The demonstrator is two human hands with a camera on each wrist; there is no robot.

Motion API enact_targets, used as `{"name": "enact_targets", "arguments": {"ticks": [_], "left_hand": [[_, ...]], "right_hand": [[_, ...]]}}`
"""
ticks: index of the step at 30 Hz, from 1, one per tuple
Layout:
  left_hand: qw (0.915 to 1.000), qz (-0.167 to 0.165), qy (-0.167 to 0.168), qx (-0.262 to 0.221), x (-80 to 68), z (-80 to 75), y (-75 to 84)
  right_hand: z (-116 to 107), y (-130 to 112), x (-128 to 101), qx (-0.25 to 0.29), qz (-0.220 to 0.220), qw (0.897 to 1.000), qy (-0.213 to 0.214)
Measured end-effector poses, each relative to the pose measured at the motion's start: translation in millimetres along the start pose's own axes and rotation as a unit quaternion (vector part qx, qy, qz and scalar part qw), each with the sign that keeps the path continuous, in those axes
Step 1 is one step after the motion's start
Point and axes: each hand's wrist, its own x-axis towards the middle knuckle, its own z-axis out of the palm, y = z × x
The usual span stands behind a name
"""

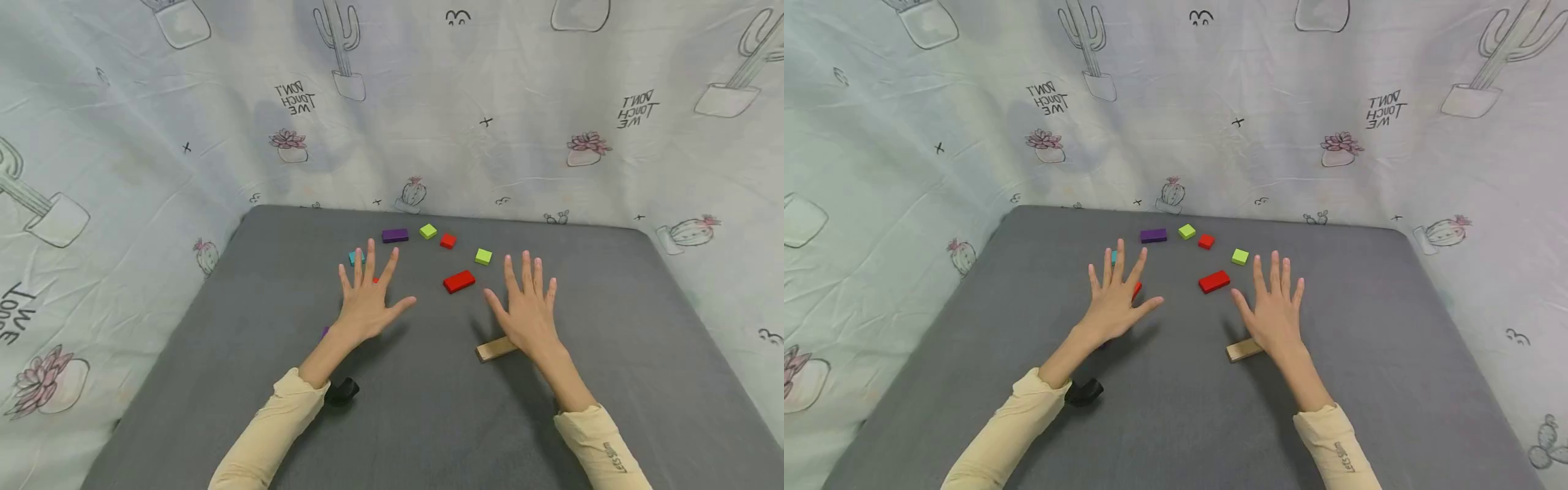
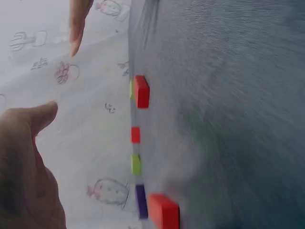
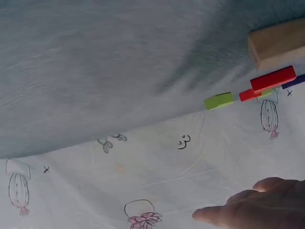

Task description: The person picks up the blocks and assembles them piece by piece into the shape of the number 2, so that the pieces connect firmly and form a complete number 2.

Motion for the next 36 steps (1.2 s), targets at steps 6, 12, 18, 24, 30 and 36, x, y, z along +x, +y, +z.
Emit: {"name": "enact_targets", "arguments": {"ticks": [6, 12, 18, 24, 30, 36], "left_hand": [[0.9998, 0.003, -0.019, 0.007, -45.5, -11.2, -25.4], [1.0, 0.003, 0.007, -0.006, -81.9, -10.0, -38.5], [0.9993, 0.019, -0.012, -0.029, -111.3, -6.5, -44.8], [0.9954, 0.055, -0.052, -0.059, -124.7, -4.9, -61.8], [0.9951, 0.095, 0.001, -0.029, -115.7, -2.5, -78.6], [0.9905, 0.134, 0.025, -0.017, -91.7, 2.2, -85.9]], "right_hand": [[-1.6, 5.7, -21.0, -0.025, -0.05, 0.997, 0.046], [-0.9, 5.4, -38.3, -0.054, -0.079, 0.993, 0.076], [1.1, 1.6, -64.9, -0.067, -0.097, 0.991, 0.058], [3.9, -1.1, -93.1, -0.097, -0.116, 0.987, 0.05], [6.3, -4.7, -111.1, -0.092, -0.113, 0.989, 0.038], [8.2, -4.2, -115.0, -0.093, -0.108, 0.989, 0.033]]}}
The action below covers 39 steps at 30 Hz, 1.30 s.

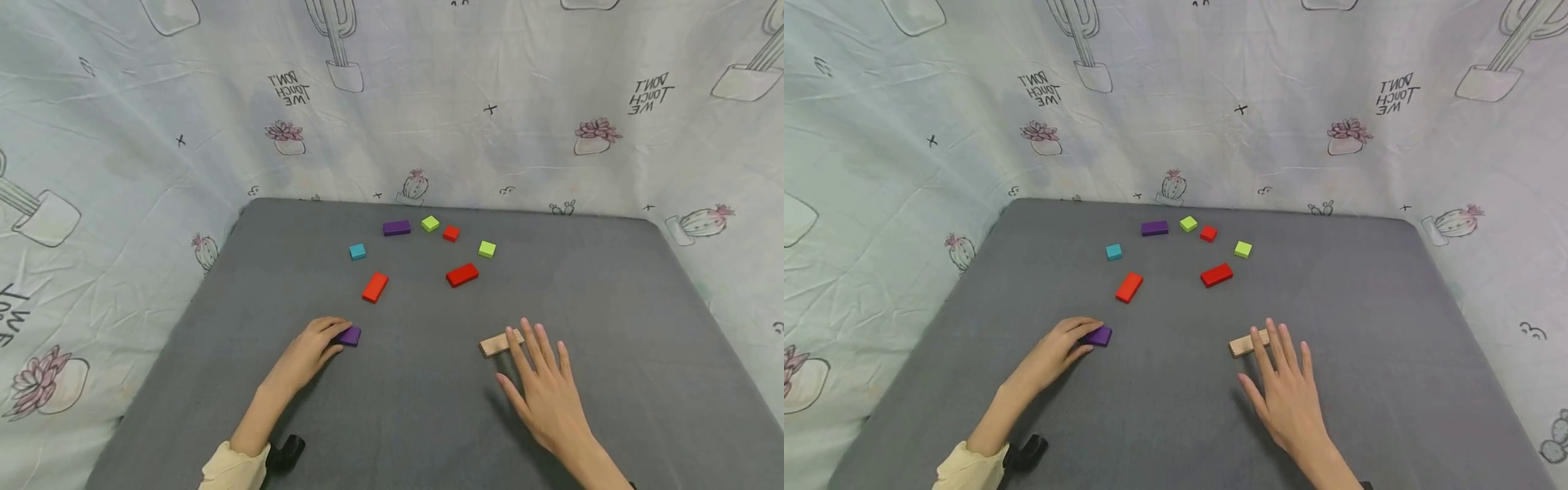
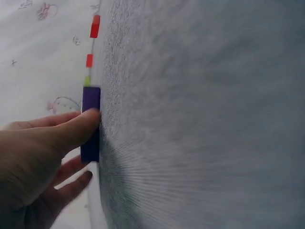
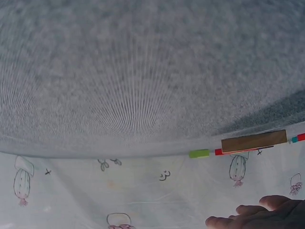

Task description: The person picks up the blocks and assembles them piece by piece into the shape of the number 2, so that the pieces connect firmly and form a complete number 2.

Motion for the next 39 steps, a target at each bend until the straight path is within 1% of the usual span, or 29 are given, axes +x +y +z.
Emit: {"name": "enact_targets", "arguments": {"ticks": [3, 6, 8, 10, 14, 18, 25, 31, 39], "left_hand": [[0.9996, 0.01, -0.023, -0.009, 13.4, -0.3, 2.5], [0.9978, 0.019, -0.06, -0.022, 26.2, -2.9, 13.0], [0.9962, 0.028, -0.078, -0.028, 34.3, -4.6, 21.9], [0.9946, 0.043, -0.087, -0.036, 42.2, -5.1, 29.4], [0.9916, 0.073, -0.097, -0.045, 57.1, -4.4, 40.5], [0.9896, 0.086, -0.109, -0.037, 67.3, -3.8, 47.5], [0.9872, 0.091, -0.129, -0.024, 77.4, -0.4, 55.8], [0.985, 0.089, -0.147, -0.015, 80.5, 4.9, 59.0], [0.9851, 0.087, -0.147, -0.022, 81.6, 7.6, 60.7]], "right_hand": [[1.6, 1.1, -0.6, 0.002, 0.004, 1.0, -0.005], [2.2, 1.7, -0.6, 0.005, 0.008, 1.0, -0.012], [2.2, 1.6, 0.0, 0.007, 0.01, 1.0, -0.017], [2.3, 1.7, 0.7, 0.009, 0.013, 1.0, -0.021], [1.8, 2.5, 0.1, 0.008, 0.017, 1.0, -0.024], [1.6, 3.0, -1.8, 0.007, 0.017, 1.0, -0.026], [2.1, 3.6, -4.1, 0.009, 0.018, 0.999, -0.026], [0.0, 6.1, -3.3, 0.01, 0.019, 0.999, -0.032], [-3.2, 10.0, -2.3, 0.01, 0.021, 0.999, -0.038]]}}
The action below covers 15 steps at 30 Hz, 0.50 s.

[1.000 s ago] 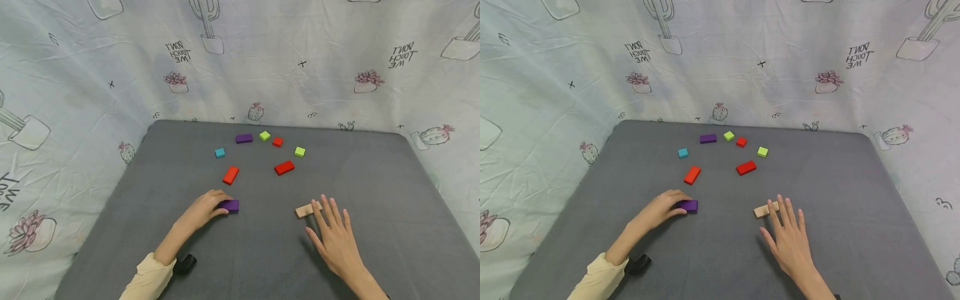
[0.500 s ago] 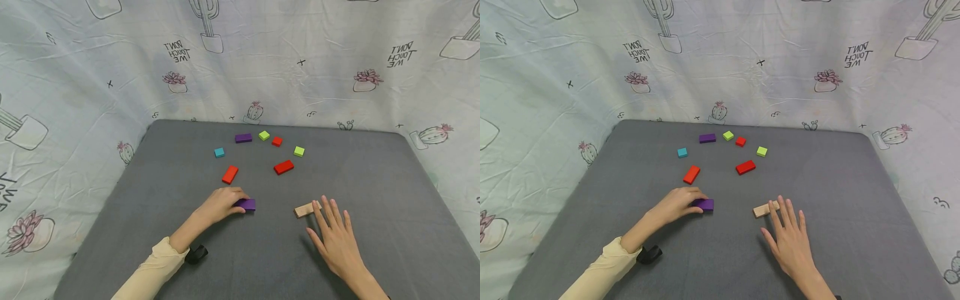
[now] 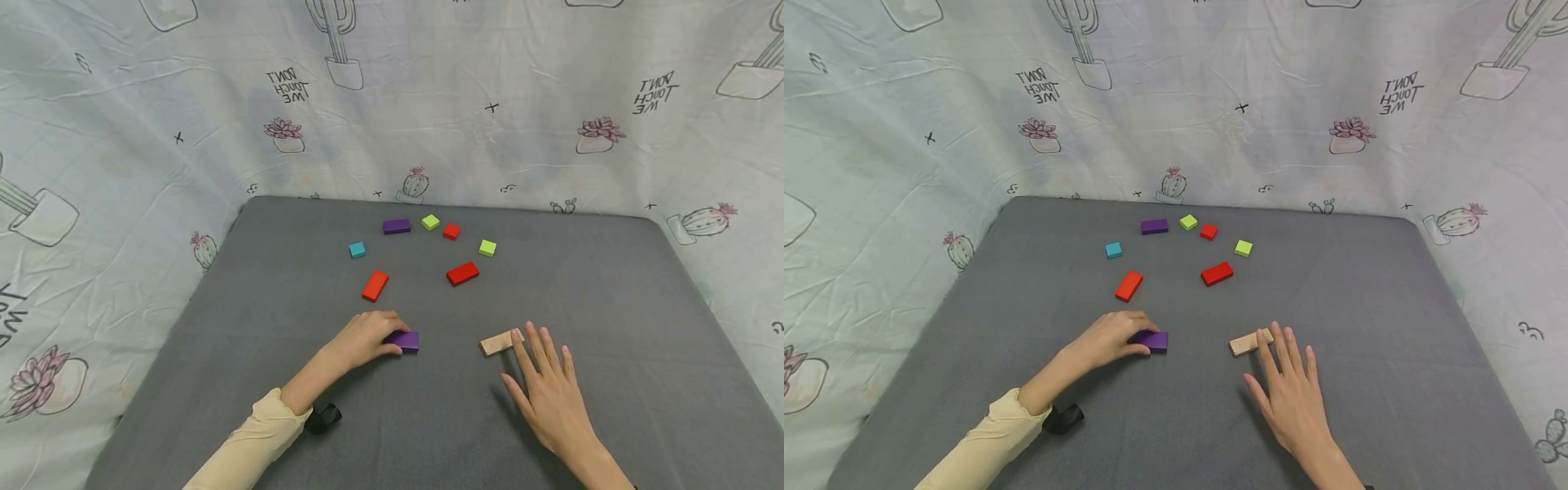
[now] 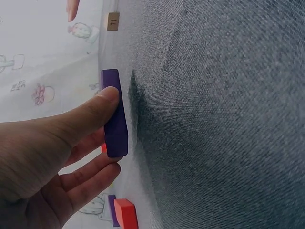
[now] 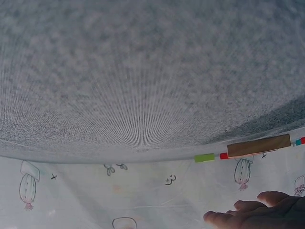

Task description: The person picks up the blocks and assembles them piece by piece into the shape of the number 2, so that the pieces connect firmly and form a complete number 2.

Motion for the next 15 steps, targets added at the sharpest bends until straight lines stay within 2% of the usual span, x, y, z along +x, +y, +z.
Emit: {"name": "enact_targets", "arguments": {"ticks": [10, 15], "left_hand": [[0.9999, -0.006, -0.008, -0.005, -1.4, 6.5, -3.3], [0.9998, -0.019, -0.002, -0.005, -0.2, 9.5, -3.8]], "right_hand": [[-1.0, 2.0, -0.7, -0.001, -0.002, 1.0, 0.005], [-7.4, 9.3, 3.2, 0.008, 0.007, 1.0, -0.011]]}}
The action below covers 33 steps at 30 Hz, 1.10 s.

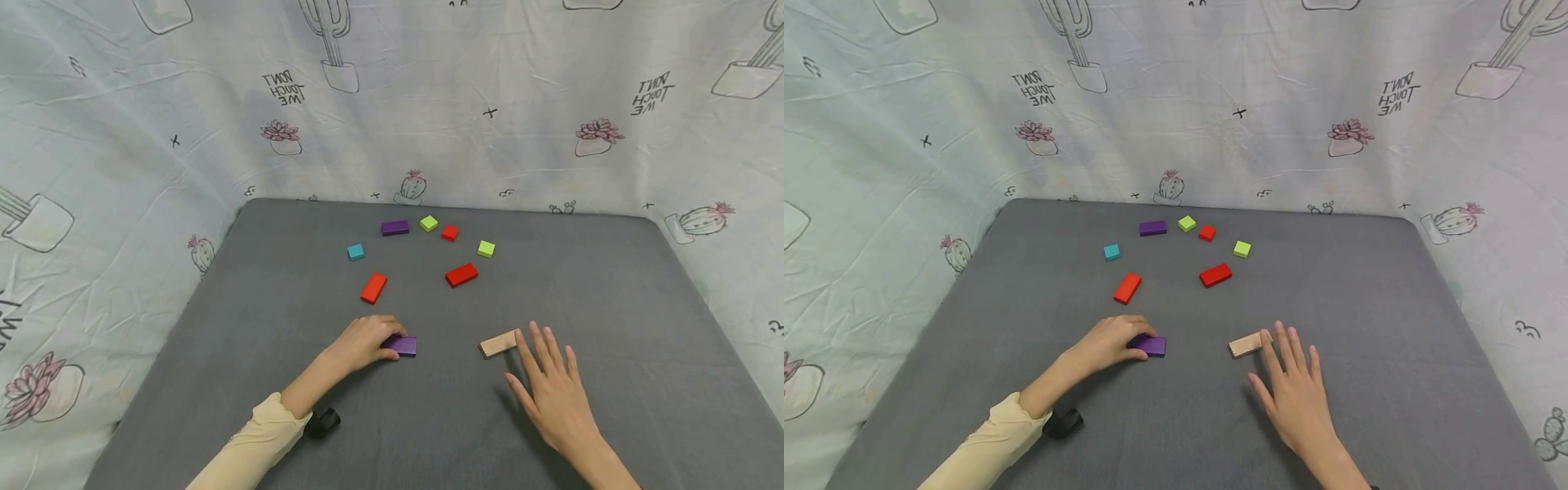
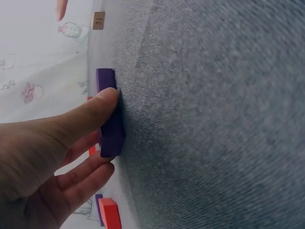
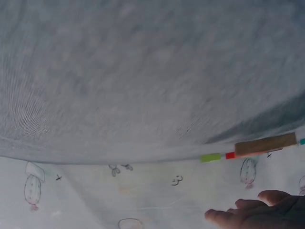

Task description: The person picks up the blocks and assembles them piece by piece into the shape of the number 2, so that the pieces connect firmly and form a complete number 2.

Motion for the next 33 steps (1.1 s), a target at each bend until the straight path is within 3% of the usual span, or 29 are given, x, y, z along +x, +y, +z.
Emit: {"name": "enact_targets", "arguments": {"ticks": [5, 9, 11, 15, 18, 20, 23, 27, 29, 33], "left_hand": [[0.9996, -0.01, 0.006, -0.026, 1.0, -1.1, -0.7], [0.9995, -0.008, 0.004, -0.03, 3.0, -4.2, 0.8], [0.9994, -0.015, -0.006, -0.029, 4.2, -4.9, 1.4], [0.9984, -0.03, -0.026, -0.04, 6.7, -4.3, 0.8], [0.9982, -0.029, -0.026, -0.046, 7.7, -3.5, 0.0], [0.9981, -0.029, -0.025, -0.049, 7.7, -2.4, 0.0], [0.9977, -0.03, -0.024, -0.055, 7.4, -0.8, 0.5], [0.9975, -0.031, -0.023, -0.059, 6.1, 0.6, 1.9], [0.9975, -0.033, -0.022, -0.059, 5.5, 1.1, 2.7], [0.9974, -0.037, -0.019, -0.058, 4.9, 1.8, 4.2]], "right_hand": [[-21.9, 29.4, 18.3, 0.066, -0.037, 0.997, -0.018], [-35.1, 60.7, 39.0, 0.163, -0.09, 0.982, -0.035], [-36.4, 72.3, 47.9, 0.231, -0.095, 0.967, -0.043], [-31.9, 92.0, 63.2, 0.379, -0.09, 0.918, -0.068], [-25.7, 101.6, 73.2, 0.432, -0.094, 0.891, -0.102], [-21.6, 103.6, 78.7, 0.442, -0.098, 0.882, -0.128], [-15.3, 100.6, 84.5, 0.422, -0.114, 0.884, -0.164], [-7.1, 89.9, 87.4, 0.318, -0.165, 0.918, -0.171], [-3.2, 84.1, 87.4, 0.264, -0.199, 0.93, -0.16], [4.2, 75.5, 85.6, 0.217, -0.248, 0.934, -0.137]]}}
